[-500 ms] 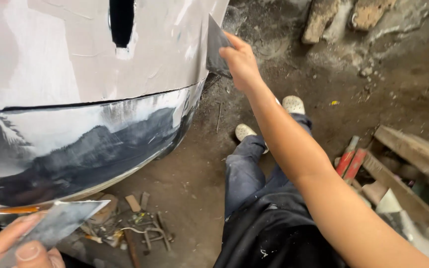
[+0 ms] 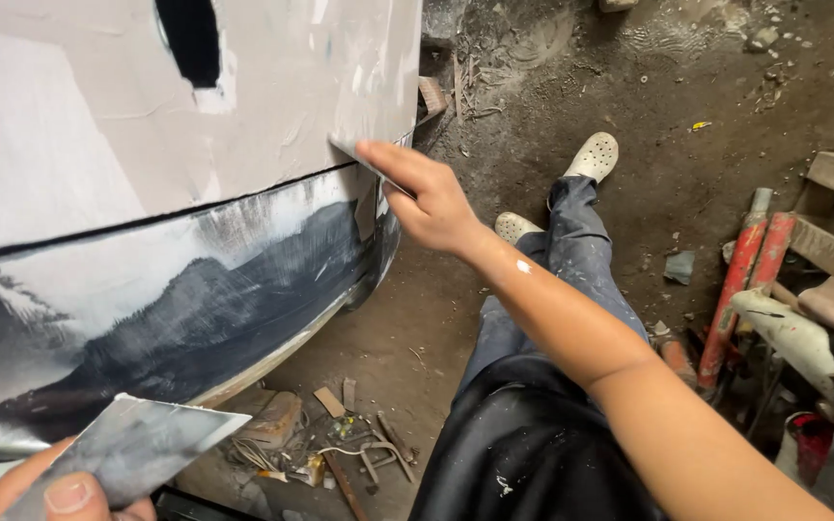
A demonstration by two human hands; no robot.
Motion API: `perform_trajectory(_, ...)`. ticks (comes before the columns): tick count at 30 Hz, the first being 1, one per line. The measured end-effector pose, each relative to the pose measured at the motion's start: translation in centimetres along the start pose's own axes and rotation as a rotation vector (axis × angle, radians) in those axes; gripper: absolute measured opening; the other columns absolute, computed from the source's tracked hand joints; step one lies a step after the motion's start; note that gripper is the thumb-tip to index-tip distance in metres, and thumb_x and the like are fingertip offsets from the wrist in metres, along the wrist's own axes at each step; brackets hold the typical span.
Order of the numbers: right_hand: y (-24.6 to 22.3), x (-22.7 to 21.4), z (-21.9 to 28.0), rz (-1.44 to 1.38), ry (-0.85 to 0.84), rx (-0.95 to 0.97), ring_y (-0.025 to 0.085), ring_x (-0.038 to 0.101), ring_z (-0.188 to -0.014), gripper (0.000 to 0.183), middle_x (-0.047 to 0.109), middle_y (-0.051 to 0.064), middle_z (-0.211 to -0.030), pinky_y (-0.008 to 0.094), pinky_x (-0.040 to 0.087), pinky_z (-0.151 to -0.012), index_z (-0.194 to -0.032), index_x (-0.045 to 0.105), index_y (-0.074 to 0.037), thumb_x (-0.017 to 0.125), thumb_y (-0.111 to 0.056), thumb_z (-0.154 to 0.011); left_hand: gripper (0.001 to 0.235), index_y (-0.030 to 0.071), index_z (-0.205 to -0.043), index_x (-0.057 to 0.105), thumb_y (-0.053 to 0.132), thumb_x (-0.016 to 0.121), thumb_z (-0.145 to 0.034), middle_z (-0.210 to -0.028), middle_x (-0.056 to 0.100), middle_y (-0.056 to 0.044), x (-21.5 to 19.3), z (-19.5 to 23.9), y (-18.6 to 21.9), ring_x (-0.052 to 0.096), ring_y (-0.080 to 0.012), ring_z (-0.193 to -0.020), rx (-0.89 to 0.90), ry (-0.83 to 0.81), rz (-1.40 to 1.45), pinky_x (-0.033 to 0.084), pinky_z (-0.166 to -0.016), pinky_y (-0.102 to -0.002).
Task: The person uses a sanding block to smooth the surface of a car's front bumper, focusing on the area around the headlight and the seam between the bumper and the fender. They switch between using the sanding block and a metal scraper to refine the surface, occasionally wiping the area with their hand to check the progress.
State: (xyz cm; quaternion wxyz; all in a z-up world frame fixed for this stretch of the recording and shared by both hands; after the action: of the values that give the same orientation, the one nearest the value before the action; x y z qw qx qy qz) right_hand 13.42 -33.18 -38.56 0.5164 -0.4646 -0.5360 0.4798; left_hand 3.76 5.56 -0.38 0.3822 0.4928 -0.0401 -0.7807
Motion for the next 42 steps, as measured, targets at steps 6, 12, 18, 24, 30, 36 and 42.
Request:
perform_trajectory(6, 6.0, -2.8, -6.3, -0.209, 0.114, 0.374, 0.019, 0.068, -0.099, 0.055, 0.07, 0.016, -0.123, 0.034, 0.058, -0.083, -0.141, 0.06, -0.004, 0.048, 0.0, -0.088, 0.065, -0.007, -0.131, 0.063, 0.047, 0.069, -0.095, -0.098, 0.068, -0.026, -6.1, -2.9, -3.5, 0.071, -0.0285, -0.076, -0.165, -0.067, -0.049, 0.063, -0.066, -0.041)
perform_trajectory(12, 10.0, -2.6, -9.2, -0.459, 0.137, 0.633, 0.012, 0.063, -0.066, 0.051, 0.075, 0.012, -0.095, 0.03, 0.049, -0.056, -0.134, 0.067, 0.002, 0.055, -0.001, -0.084, 0.075, -0.008, -0.134, 0.065, 0.053, 0.073, -0.09, -0.092, 0.068, -0.027, -4.4, -3.3, -6.5, 0.071, -0.0332, -0.074, -0.327, -0.134, -0.059, 0.066, -0.067, -0.046)
perform_trajectory(18, 5.2, -1.1, -7.0, -0.42, 0.069, 0.473, 0.015, 0.068, -0.092, 0.057, 0.072, 0.012, -0.113, 0.029, 0.059, -0.079, -0.139, 0.061, 0.0, 0.053, 0.0, -0.083, 0.077, -0.008, -0.136, 0.066, 0.051, 0.077, -0.088, -0.09, 0.068, -0.029, -0.7, -1.2, -9.0, 0.071, -0.0381, -0.075, -0.463, -0.218, -0.012, 0.067, -0.07, -0.052)
perform_trajectory(24, 1.1, 1.0, -2.5, -0.018, 0.025, 0.13, 0.026, 0.064, -0.133, 0.057, 0.067, 0.016, -0.141, 0.038, 0.051, -0.115, -0.147, 0.058, -0.006, 0.052, 0.0, -0.09, 0.072, -0.009, -0.136, 0.066, 0.046, 0.077, -0.09, -0.091, 0.068, -0.029, -0.9, -1.2, -9.6, 0.073, -0.0379, -0.076, -0.462, -0.252, 0.012, 0.066, -0.072, -0.052)
perform_trajectory(30, -2.9, 2.5, 1.7, 0.14, 0.031, -0.115, 0.032, 0.056, -0.142, 0.065, 0.059, 0.019, -0.149, 0.043, 0.044, -0.124, -0.149, 0.053, -0.005, 0.053, 0.002, -0.084, 0.068, -0.01, -0.133, 0.065, 0.044, 0.075, -0.092, -0.084, 0.068, -0.027, -4.6, -4.1, -7.7, 0.073, -0.0337, -0.069, -0.39, -0.15, -0.001, 0.063, -0.067, -0.049)
perform_trajectory(36, 0.3, -1.2, -2.0, 0.124, 0.096, -0.065, 0.027, 0.065, -0.133, 0.06, 0.066, 0.016, -0.144, 0.038, 0.053, -0.115, -0.149, 0.056, -0.006, 0.047, 0.004, -0.091, 0.061, -0.011, -0.128, 0.064, 0.04, 0.072, -0.096, -0.073, 0.067, -0.024, 1.4, -1.3, -0.1, 0.069, -0.0272, -0.06, -0.277, 0.023, -0.049, 0.06, -0.058, -0.043)
perform_trajectory(42, 3.5, -1.9, -8.9, -0.291, 0.142, 0.322, 0.02, 0.069, -0.096, 0.058, 0.073, 0.019, -0.122, 0.032, 0.057, -0.082, -0.144, 0.059, 0.002, 0.049, 0.002, -0.087, 0.055, -0.012, -0.123, 0.063, 0.037, 0.07, -0.099, -0.068, 0.066, -0.021, 8.2, 1.8, 5.2, 0.065, -0.0216, -0.054, -0.16, 0.164, -0.037, 0.056, -0.052, -0.038)
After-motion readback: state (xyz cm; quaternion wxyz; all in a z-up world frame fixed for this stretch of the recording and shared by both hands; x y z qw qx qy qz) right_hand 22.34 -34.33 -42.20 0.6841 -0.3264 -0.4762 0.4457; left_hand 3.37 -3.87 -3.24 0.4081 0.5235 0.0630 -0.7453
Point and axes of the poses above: each hand's wrist, its own z-axis away from the middle knuckle, its own x-axis out of the palm, y = z × x, the point moved 3 cm from there along -z, towards the middle knuckle
